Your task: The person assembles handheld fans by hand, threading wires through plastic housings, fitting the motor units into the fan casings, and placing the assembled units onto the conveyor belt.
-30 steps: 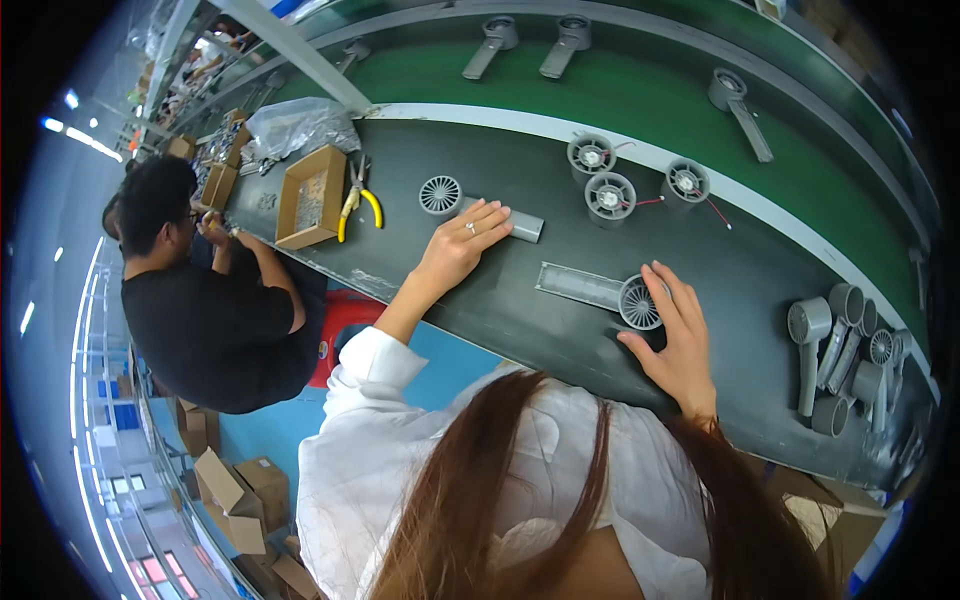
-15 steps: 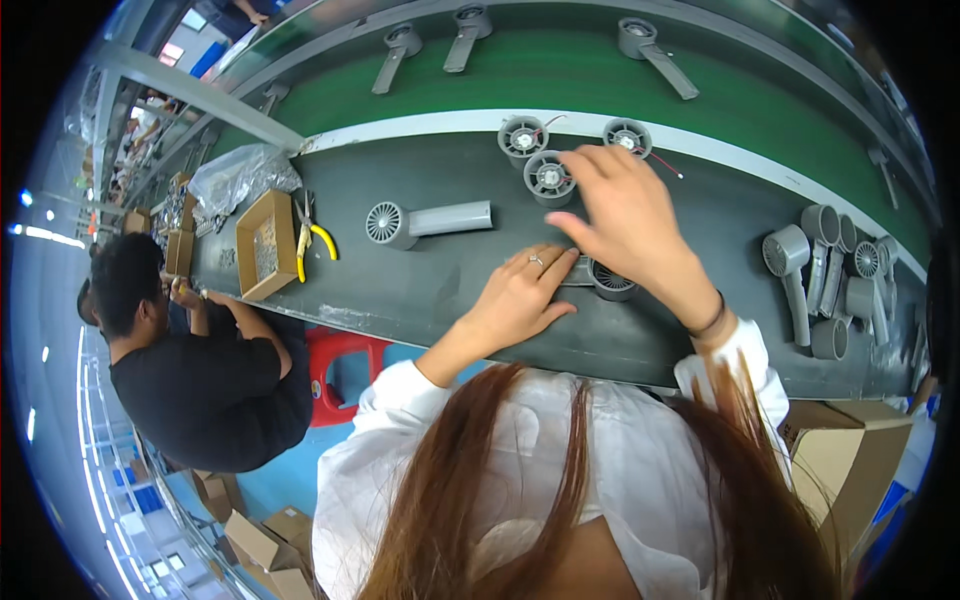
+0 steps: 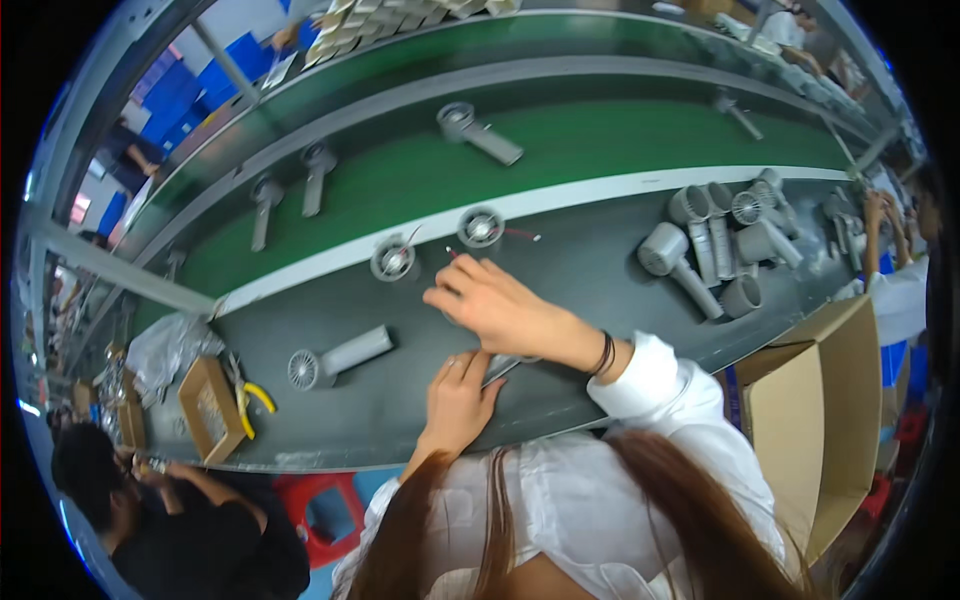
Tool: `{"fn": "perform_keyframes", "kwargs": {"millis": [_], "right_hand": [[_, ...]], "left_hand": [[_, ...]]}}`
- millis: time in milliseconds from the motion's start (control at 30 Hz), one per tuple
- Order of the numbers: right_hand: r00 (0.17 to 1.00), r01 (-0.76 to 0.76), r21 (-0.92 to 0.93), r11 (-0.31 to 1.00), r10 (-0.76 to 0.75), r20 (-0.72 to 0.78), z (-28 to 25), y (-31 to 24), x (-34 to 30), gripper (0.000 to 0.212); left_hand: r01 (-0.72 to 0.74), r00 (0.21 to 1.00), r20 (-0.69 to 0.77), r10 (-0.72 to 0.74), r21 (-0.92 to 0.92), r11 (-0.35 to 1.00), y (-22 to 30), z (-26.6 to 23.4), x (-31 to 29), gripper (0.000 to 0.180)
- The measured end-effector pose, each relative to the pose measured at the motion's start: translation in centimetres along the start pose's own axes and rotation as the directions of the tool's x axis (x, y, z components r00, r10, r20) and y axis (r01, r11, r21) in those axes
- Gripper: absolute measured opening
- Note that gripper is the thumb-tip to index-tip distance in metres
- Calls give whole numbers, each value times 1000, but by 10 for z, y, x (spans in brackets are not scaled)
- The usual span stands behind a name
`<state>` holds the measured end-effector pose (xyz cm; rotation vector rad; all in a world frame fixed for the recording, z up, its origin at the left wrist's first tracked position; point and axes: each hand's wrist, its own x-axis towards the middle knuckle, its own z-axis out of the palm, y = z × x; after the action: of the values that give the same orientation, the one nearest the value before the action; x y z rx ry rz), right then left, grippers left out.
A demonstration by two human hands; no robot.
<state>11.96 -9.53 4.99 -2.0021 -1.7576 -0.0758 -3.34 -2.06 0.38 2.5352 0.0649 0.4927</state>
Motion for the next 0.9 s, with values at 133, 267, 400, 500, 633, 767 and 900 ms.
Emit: {"fn": "perform_keyframes", "kwargs": {"millis": [133, 267, 400, 500, 633, 767, 900], "right_hand": [[990, -48, 36, 998, 52, -129, -37, -3, -38, 46], [976, -14, 157, 987, 47, -211, -63, -9, -66, 42], [993, 58, 262, 963, -29, -112, -72, -24, -75, 46], [992, 125, 316, 940, -121, -33, -67, -33, -77, 51], [996, 86, 234, 968, -89, 2, -69, -48, -80, 48], [987, 150, 261, 954, -160, 19, -72, -52, -74, 37], [952, 258, 320, 911, -297, 78, -72, -55, -58, 32]], "left_hand": [[-71, 997, 28, 72, -51, 996, 2, -5, 14, 43], [-76, 997, 15, 79, -153, 985, 2, -10, 26, 48], [-5, 999, -42, -14, -436, 900, -6, -17, 25, 44], [111, 994, 81, -78, -822, 559, -10, -19, 23, 44], [181, 977, 213, 16, -868, 462, 12, -26, 42, 28], [115, 993, 110, -34, -936, 331, 12, -29, 41, 23], [285, 956, 250, -151, -913, 294, 10, -39, 29, 14]]}}
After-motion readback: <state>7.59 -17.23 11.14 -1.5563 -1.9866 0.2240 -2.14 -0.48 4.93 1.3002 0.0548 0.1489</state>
